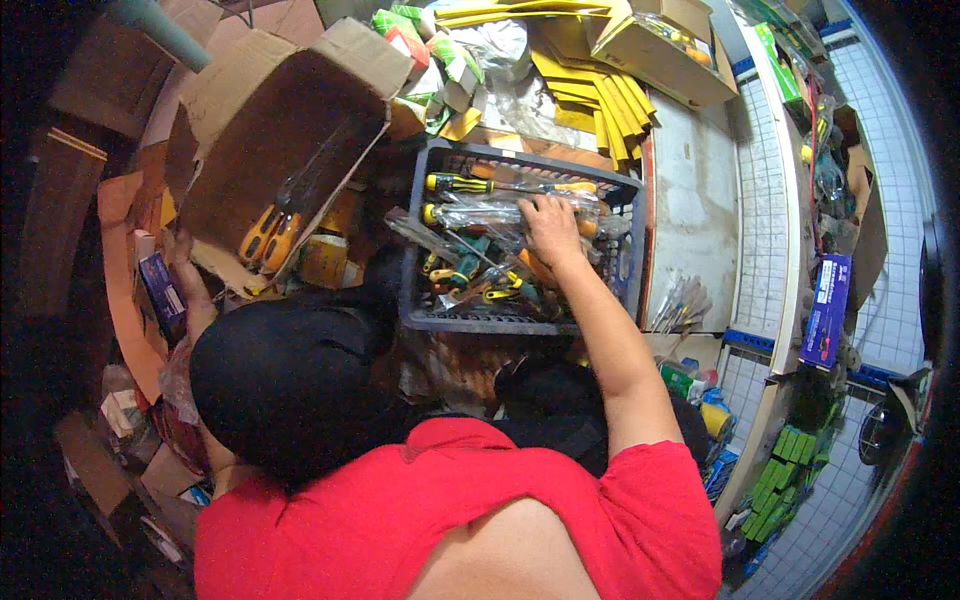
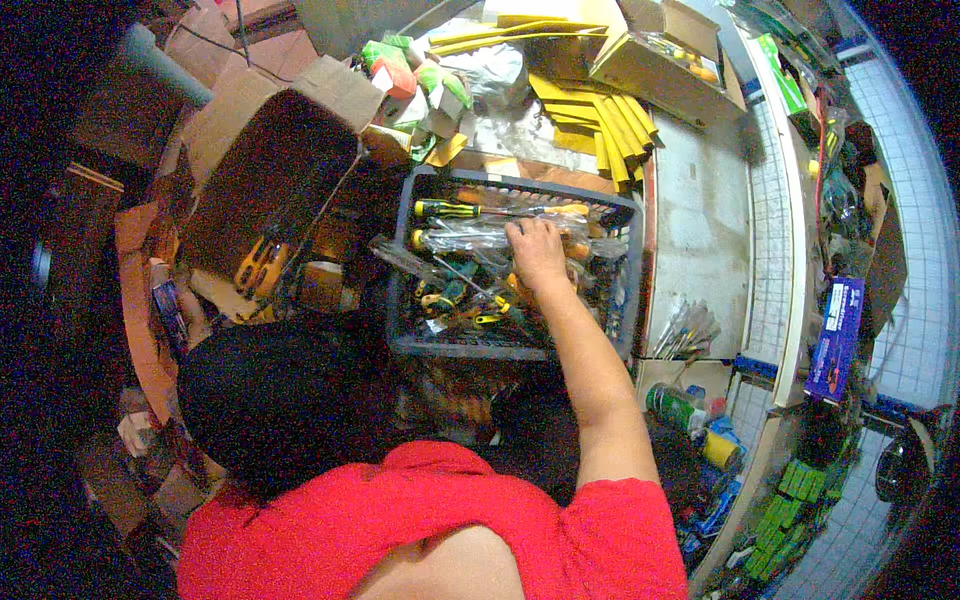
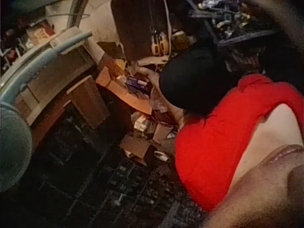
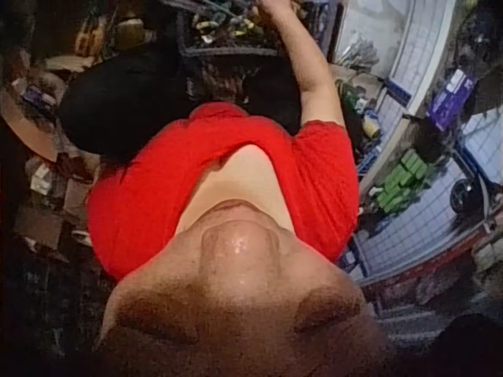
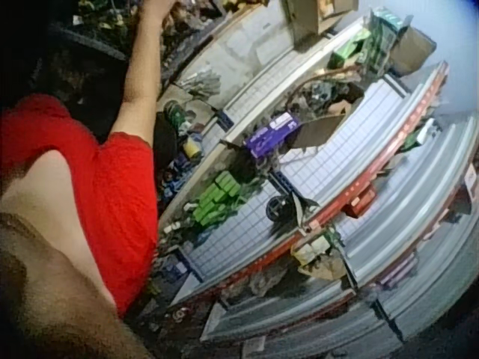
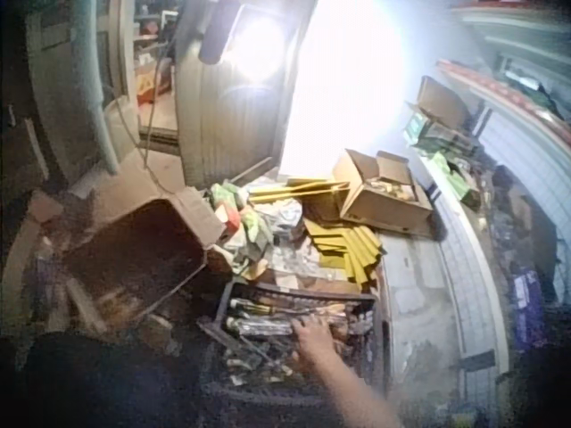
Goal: The person sorts screwdrivers from a plastic crate into a cardboard box, handling individual tools and plastic-wrapped bundles.
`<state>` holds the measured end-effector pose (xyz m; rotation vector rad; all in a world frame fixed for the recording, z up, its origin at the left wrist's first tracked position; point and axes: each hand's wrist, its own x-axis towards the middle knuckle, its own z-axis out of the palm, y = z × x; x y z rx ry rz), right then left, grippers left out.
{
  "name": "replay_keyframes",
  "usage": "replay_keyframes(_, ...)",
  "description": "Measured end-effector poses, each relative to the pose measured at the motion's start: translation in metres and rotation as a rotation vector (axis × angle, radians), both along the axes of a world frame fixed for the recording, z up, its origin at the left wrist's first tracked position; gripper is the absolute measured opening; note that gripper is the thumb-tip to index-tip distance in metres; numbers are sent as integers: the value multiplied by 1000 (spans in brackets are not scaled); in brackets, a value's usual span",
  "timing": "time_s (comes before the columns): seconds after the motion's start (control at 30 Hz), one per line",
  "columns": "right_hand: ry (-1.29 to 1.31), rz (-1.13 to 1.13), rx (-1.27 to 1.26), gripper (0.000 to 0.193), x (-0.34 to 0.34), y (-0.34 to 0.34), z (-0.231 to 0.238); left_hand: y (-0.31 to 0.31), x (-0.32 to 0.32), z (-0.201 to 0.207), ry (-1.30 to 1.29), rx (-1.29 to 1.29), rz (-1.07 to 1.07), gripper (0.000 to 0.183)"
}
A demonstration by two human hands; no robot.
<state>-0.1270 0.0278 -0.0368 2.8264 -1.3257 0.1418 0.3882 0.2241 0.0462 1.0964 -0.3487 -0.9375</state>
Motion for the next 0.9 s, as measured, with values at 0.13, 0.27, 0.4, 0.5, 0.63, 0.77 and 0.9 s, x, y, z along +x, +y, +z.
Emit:
replay_keyframes(0.13,128,-42,103,20,-4,-4,-10,-9,-16,-14,35,4,-61,39)
replay_keyframes(0.27,-353,-199,292,16,-20,-16,27,-16,-31,-18,21,-71,-210,40)
replay_keyframes(0.4,-1240,-643,707,19,-41,-52,86,-30,-44,-19,-9,-168,-334,42)
replay_keyframes(0.5,-1931,-438,983,22,-32,-56,132,-47,-74,-28,125,-25,-266,43)
replay_keyframes(0.63,-2115,-488,1120,22,49,-13,155,-64,-115,-7,15,235,-128,46)
replay_keyframes(0.77,-1799,-302,1708,29,124,54,136,-61,-111,-28,134,116,-138,48)
replay_keyframes(0.9,-1210,-202,1325,25,98,41,130,-46,-94,-12,6,135,-94,48)
